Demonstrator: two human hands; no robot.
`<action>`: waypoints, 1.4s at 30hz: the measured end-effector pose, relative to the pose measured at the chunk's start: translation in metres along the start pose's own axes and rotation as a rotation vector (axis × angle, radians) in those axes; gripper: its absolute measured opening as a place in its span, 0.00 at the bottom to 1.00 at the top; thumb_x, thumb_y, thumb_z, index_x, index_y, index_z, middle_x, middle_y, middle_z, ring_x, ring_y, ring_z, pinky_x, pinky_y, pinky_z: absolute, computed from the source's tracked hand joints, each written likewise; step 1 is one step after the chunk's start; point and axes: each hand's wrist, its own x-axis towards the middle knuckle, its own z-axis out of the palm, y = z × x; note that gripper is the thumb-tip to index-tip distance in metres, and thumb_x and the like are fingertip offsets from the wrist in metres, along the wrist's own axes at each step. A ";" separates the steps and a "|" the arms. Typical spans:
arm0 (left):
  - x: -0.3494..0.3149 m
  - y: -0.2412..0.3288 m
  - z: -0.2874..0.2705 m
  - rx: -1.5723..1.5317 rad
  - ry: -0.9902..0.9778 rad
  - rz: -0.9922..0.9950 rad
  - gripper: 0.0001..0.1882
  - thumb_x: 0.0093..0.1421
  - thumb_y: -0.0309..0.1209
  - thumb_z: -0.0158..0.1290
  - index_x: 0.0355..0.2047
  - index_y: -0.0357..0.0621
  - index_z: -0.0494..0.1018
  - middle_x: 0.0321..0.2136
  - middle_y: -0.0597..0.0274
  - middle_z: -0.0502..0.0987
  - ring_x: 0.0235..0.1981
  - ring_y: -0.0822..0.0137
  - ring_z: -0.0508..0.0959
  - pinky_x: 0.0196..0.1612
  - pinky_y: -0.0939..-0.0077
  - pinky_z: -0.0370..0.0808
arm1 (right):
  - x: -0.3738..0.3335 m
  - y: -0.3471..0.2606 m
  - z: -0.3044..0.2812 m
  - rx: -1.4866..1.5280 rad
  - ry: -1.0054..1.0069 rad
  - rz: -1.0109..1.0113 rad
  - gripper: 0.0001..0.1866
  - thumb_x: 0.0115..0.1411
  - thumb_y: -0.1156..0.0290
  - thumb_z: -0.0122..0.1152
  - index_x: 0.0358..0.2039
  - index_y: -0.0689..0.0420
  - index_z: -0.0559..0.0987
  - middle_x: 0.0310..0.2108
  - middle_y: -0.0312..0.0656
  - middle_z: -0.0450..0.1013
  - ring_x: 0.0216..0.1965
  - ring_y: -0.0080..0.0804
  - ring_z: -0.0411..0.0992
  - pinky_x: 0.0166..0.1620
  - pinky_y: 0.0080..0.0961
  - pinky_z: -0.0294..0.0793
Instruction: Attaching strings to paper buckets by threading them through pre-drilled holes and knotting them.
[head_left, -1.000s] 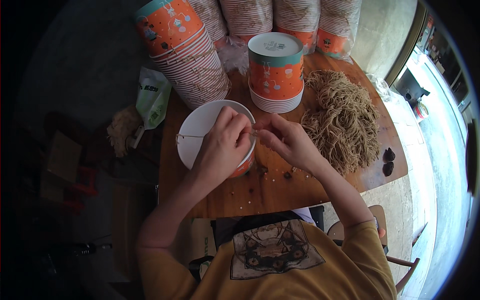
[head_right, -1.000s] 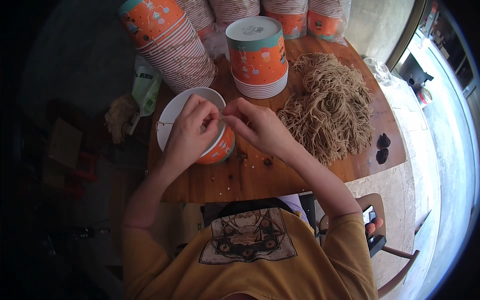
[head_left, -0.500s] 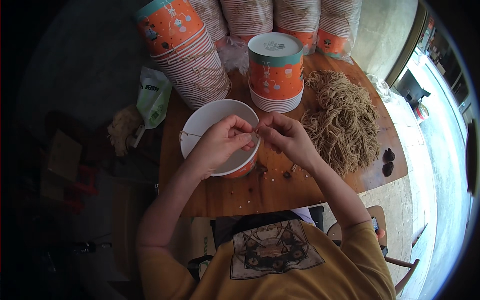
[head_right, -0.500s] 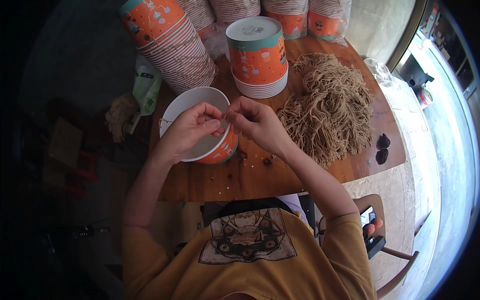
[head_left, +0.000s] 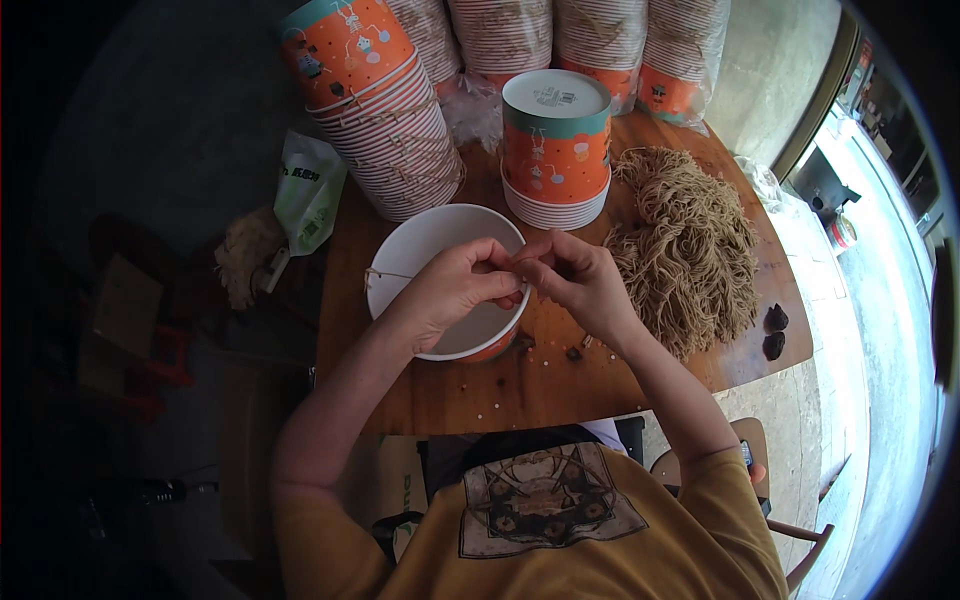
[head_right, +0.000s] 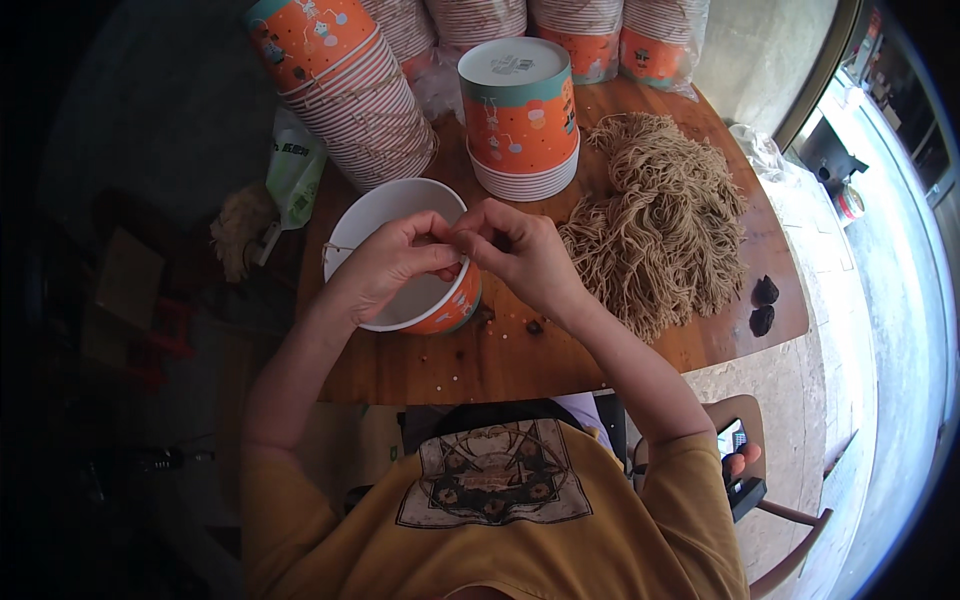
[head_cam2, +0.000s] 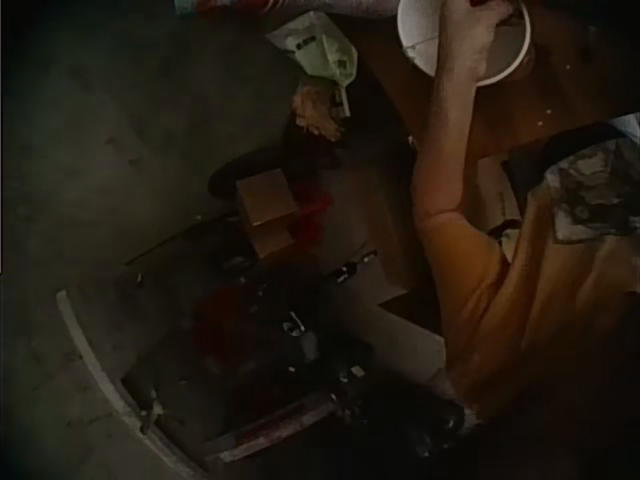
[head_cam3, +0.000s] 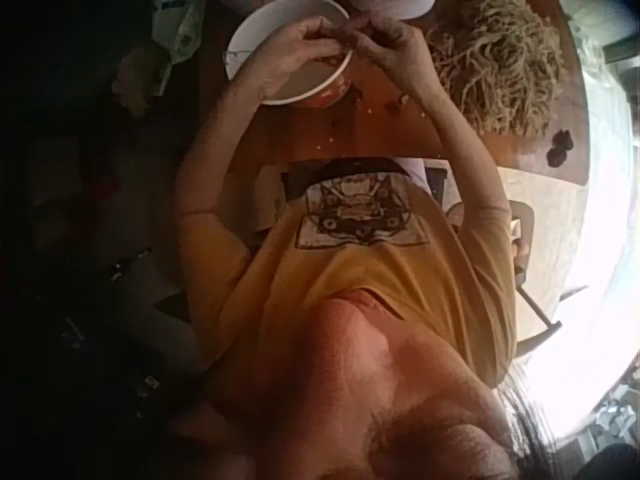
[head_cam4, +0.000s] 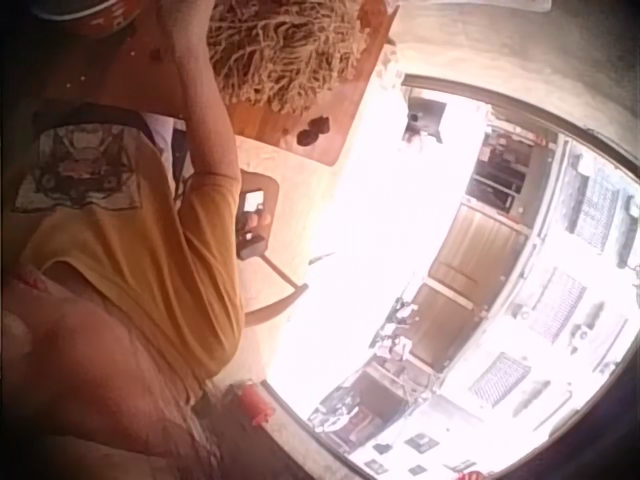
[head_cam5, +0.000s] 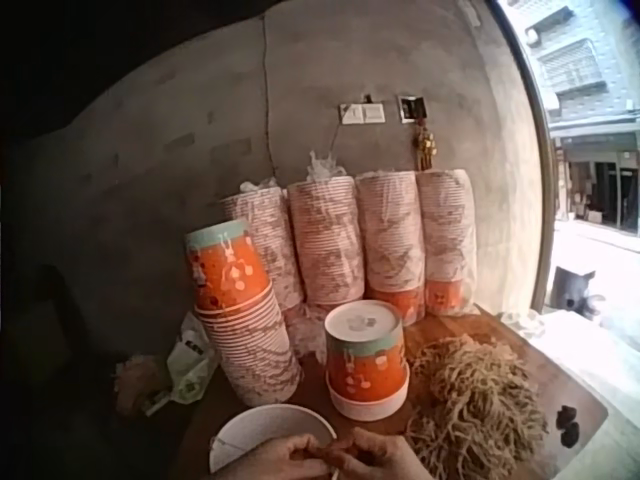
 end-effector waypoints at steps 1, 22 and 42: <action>0.000 0.000 0.001 0.033 0.040 0.044 0.05 0.57 0.25 0.52 0.32 0.38 0.69 0.29 0.65 0.73 0.33 0.76 0.74 0.40 0.82 0.72 | -0.001 -0.002 0.000 -0.079 0.031 -0.036 0.06 0.57 0.71 0.58 0.32 0.60 0.75 0.22 0.34 0.73 0.24 0.14 0.68 0.31 0.18 0.70; -0.004 -0.007 0.012 0.530 0.278 0.374 0.03 0.54 0.20 0.52 0.30 0.34 0.70 0.33 0.59 0.67 0.33 0.67 0.77 0.39 0.76 0.75 | -0.002 0.003 0.003 0.021 0.052 0.003 0.05 0.57 0.72 0.56 0.30 0.60 0.72 0.20 0.29 0.67 0.23 0.11 0.60 0.27 0.14 0.63; -0.018 -0.004 0.024 0.539 0.335 0.329 0.08 0.58 0.20 0.47 0.39 0.37 0.67 0.31 0.65 0.71 0.33 0.77 0.72 0.39 0.81 0.71 | -0.005 0.004 0.007 0.073 0.043 0.026 0.06 0.58 0.72 0.56 0.30 0.60 0.71 0.21 0.28 0.66 0.23 0.11 0.59 0.28 0.14 0.62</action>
